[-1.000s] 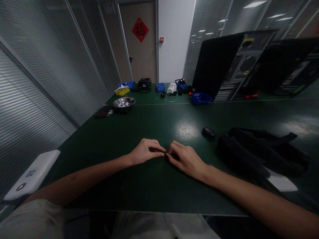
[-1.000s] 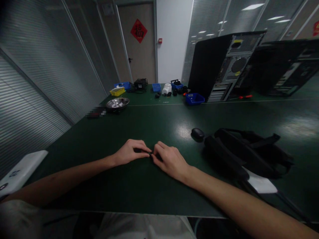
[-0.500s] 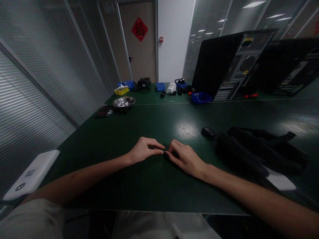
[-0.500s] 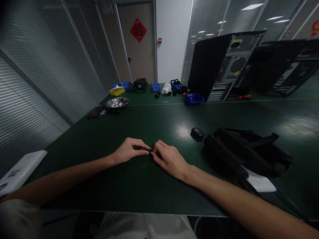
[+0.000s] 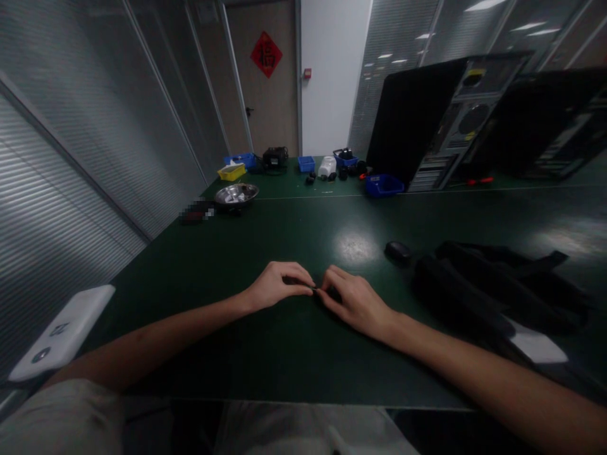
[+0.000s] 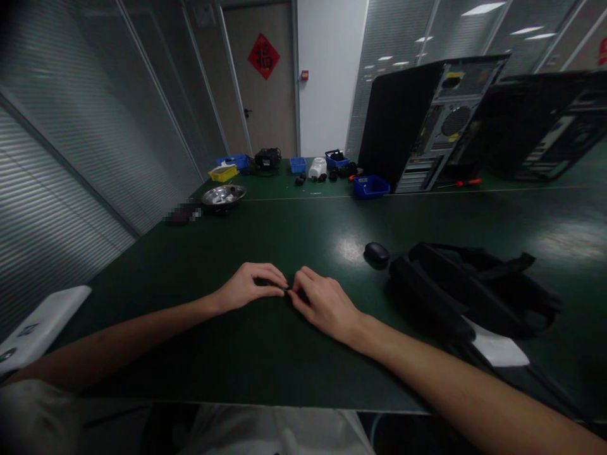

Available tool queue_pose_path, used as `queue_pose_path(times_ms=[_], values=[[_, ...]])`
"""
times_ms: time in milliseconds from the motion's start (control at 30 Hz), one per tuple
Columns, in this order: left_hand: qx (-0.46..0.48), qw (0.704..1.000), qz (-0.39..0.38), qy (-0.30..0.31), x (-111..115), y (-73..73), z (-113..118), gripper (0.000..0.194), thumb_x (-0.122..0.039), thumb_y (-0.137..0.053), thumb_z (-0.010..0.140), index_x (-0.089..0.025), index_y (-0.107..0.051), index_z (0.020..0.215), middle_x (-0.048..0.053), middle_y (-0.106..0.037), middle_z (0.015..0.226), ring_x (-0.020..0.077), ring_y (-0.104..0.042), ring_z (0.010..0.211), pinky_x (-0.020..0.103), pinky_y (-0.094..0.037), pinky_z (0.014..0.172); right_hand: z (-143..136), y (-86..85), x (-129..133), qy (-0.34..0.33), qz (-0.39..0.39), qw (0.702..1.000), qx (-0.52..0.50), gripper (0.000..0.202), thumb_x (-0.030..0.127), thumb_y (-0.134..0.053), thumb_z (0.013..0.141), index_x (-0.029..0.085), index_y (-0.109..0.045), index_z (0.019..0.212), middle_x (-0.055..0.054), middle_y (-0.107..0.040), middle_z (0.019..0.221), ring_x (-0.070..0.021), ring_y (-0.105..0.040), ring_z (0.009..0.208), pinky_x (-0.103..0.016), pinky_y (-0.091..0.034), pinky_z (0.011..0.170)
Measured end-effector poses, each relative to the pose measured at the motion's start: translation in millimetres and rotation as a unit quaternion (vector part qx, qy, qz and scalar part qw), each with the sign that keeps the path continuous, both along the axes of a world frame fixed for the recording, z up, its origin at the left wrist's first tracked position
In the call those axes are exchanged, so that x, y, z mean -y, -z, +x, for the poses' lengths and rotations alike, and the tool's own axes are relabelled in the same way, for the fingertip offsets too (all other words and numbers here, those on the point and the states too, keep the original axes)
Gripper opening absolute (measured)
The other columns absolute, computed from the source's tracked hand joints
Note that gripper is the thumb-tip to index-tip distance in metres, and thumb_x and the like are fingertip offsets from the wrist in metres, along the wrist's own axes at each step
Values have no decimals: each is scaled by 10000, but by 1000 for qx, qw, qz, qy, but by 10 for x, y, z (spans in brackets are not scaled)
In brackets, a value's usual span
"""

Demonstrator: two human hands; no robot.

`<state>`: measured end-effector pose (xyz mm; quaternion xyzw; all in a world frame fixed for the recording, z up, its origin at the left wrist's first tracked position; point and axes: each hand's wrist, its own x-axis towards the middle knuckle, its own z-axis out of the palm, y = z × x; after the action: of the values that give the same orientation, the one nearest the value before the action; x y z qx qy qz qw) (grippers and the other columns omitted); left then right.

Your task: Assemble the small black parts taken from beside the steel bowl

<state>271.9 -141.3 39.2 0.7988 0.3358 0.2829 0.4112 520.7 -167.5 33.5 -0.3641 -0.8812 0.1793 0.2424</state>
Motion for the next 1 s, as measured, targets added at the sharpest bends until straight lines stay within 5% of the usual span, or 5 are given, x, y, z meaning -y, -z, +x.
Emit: queue_pose_path(times_ms=[267,467,700,867,1000], values=[[-62,990,6,-127,-81,47,-26,248,-328,-753,897,-225,-785,1120,44,-732,1036,168,-596,803,287,-455,700,36,-29,-1,14,-15,1000,-8,52,250,-576,1008,215,-569,970,-9,-579,946,-139,-555,713,-277,-398,634],[-90,988,97,-81,-88,99,-21,132,-249,-680,949,-235,-785,1027,39,-720,1076,200,-625,1002,314,-475,853,26,-39,17,15,-7,1000,-10,58,260,-579,1010,212,-577,978,-14,-580,948,-137,-553,707,-276,-403,636],[-90,987,115,-68,-24,20,-2,246,-184,-578,979,-221,-731,1168,67,-694,1136,193,-626,973,300,-496,795,29,-27,17,19,-7,1000,-14,71,268,-592,1001,215,-582,955,-13,-582,931,-140,-552,691,-280,-403,626],[-85,983,151,57,112,-76,36,323,-200,-627,960,-207,-669,1280,90,-685,1195,231,-602,1113,368,-490,987,39,-29,18,11,-15,1000,-19,70,276,-587,1006,216,-579,972,-17,-586,949,-144,-567,718,-283,-422,652],[-108,976,189,24,94,-22,48,224,-240,-606,999,-204,-694,1203,88,-682,1159,233,-596,1111,393,-486,995,37,-37,23,15,-15,1000,-15,69,274,-593,1002,215,-577,970,-12,-583,945,-142,-561,713,-282,-416,647]])
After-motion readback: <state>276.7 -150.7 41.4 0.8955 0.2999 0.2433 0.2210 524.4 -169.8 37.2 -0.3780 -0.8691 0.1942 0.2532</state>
